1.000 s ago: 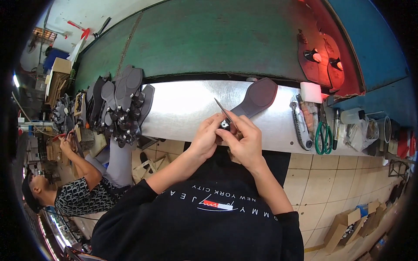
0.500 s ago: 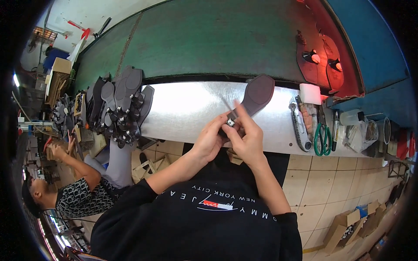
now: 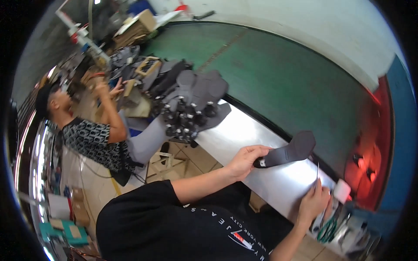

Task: Manually assemble and glue components of a sandal strap and sole.

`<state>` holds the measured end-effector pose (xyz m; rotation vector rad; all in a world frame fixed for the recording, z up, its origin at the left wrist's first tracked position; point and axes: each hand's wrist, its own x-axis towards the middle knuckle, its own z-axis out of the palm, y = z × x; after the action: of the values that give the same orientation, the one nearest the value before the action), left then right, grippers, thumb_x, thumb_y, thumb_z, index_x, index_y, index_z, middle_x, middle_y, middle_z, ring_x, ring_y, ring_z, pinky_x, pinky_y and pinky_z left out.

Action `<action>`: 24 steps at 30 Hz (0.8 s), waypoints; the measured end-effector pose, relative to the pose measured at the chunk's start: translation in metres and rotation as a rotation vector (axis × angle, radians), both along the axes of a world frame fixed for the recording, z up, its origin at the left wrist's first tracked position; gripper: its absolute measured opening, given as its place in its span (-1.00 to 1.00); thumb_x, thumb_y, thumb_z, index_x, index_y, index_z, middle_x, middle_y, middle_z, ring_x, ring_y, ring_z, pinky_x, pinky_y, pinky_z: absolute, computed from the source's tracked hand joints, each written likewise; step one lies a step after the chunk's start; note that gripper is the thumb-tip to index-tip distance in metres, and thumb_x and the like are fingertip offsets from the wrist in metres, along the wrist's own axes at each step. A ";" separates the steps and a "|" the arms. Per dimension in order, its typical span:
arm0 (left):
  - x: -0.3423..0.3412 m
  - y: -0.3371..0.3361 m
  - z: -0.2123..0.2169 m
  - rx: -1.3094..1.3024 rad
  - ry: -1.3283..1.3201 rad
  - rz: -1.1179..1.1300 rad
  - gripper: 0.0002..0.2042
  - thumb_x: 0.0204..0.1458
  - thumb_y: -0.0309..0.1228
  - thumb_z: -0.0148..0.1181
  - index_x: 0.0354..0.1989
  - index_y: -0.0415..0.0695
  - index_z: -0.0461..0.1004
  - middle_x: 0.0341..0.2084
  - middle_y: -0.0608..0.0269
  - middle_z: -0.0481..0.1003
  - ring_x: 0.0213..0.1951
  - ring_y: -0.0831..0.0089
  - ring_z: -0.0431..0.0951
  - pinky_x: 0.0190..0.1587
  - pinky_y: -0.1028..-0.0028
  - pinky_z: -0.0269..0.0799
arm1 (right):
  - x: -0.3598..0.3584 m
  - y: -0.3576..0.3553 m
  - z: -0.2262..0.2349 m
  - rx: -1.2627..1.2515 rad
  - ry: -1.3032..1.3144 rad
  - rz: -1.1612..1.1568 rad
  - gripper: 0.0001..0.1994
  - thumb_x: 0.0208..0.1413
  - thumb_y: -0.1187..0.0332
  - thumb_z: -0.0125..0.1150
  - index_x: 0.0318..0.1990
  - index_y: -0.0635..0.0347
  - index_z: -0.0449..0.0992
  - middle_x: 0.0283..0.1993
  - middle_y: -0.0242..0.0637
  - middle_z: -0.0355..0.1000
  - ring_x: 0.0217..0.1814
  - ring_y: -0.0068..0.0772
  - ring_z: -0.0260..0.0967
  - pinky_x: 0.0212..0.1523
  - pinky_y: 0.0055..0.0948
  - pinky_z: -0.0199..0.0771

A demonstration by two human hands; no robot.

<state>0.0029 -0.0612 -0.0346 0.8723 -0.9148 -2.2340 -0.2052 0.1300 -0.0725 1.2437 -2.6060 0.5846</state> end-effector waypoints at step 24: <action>0.075 -0.125 0.047 -1.347 -0.584 0.515 -0.82 0.10 -0.47 0.16 -0.15 -0.23 0.55 -0.15 0.15 0.53 -0.13 0.44 0.51 -0.10 0.45 0.40 | -0.029 -0.012 0.040 -0.447 -0.240 0.030 -0.66 0.00 0.45 0.17 0.00 0.19 0.50 0.02 -0.05 0.35 0.06 -0.02 0.27 0.08 -0.23 0.27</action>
<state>0.0781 -0.1866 0.0123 0.8671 -1.8101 -0.5677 -0.2344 0.1178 -0.0328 1.1209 -2.4335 1.3078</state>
